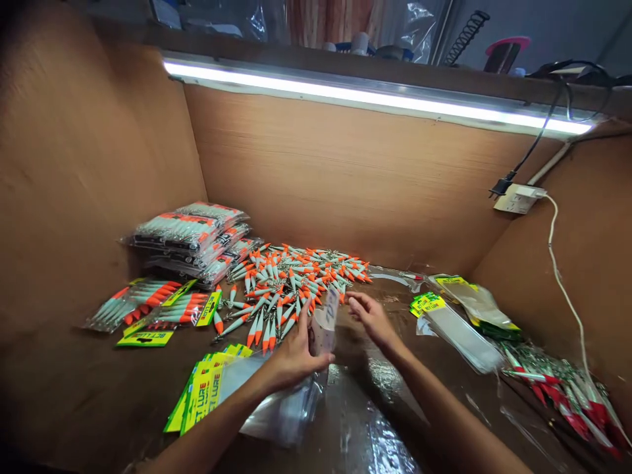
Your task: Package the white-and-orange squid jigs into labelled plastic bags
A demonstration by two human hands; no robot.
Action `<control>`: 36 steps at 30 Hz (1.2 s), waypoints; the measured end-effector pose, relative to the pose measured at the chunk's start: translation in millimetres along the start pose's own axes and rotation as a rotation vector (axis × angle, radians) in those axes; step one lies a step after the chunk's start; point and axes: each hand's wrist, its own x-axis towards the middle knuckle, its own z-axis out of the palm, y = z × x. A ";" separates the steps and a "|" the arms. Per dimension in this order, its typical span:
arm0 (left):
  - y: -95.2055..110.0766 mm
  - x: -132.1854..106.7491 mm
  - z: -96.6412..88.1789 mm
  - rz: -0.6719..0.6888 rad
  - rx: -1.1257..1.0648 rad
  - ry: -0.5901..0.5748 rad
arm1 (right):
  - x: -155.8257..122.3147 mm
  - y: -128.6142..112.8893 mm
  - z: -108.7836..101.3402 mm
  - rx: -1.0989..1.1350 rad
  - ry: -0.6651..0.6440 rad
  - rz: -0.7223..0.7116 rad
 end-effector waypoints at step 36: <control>-21.4 7.9 -31.4 -0.005 0.548 0.217 | 22.7 -17.2 -67.4 -0.152 -0.181 -0.111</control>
